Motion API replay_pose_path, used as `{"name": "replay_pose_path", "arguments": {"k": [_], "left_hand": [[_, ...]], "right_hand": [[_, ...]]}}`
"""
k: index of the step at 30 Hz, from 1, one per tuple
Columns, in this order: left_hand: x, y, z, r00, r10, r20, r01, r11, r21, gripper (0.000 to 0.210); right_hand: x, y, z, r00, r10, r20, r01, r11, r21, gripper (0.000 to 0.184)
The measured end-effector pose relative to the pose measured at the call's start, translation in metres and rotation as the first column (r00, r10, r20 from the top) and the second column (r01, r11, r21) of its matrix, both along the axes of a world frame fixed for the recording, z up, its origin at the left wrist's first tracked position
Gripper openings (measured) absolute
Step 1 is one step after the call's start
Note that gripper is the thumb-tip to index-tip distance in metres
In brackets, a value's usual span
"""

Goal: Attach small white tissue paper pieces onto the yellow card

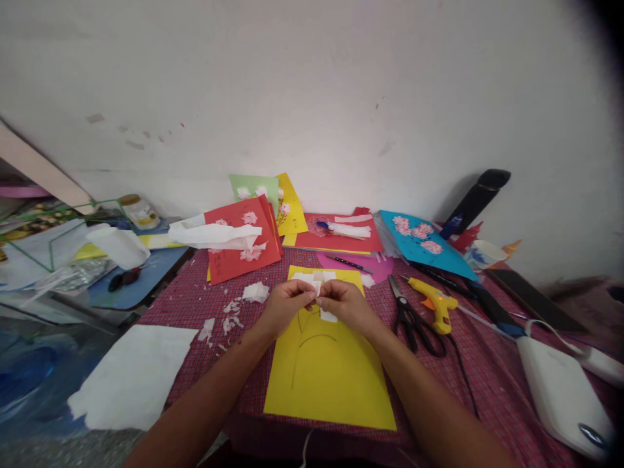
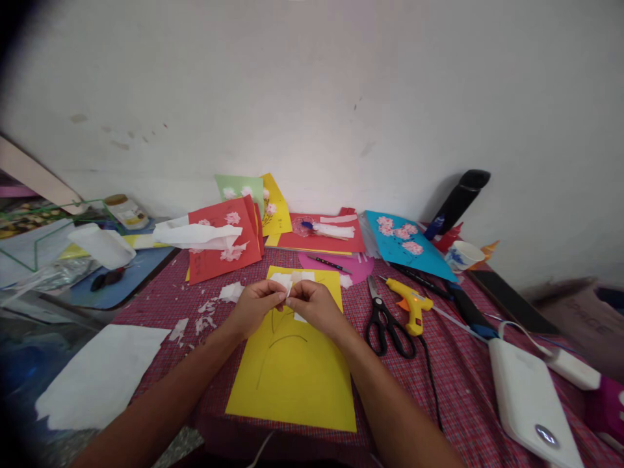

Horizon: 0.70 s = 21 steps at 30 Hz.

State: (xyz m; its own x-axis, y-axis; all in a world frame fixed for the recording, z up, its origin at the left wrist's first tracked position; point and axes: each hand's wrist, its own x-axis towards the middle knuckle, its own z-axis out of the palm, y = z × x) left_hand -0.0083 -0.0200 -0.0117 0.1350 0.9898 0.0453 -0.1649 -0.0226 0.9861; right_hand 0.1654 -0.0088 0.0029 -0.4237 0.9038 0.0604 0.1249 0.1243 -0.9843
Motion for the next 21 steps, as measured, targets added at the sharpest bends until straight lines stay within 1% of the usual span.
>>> {"name": "replay_pose_path", "arguments": {"k": [6,12,21], "left_hand": [[-0.0005,-0.0011,0.0009,0.998,0.008,-0.065,-0.008,1.0,0.011,0.015],[-0.0005,-0.0014,0.0013,0.998,-0.004,-0.064,0.005,1.0,0.016,0.015],[0.0006,-0.0024,0.0049,0.995,0.006,-0.095,-0.004,1.0,0.013,0.015]], "right_hand": [[-0.0004,-0.0013,0.0015,1.0,-0.012,0.029,0.011,1.0,0.022,0.02],[-0.0008,-0.0011,0.0009,0.999,-0.018,0.05,0.017,1.0,0.026,0.018],[0.0,0.0001,-0.0016,1.0,-0.001,0.008,0.001,1.0,0.003,0.018]]}}
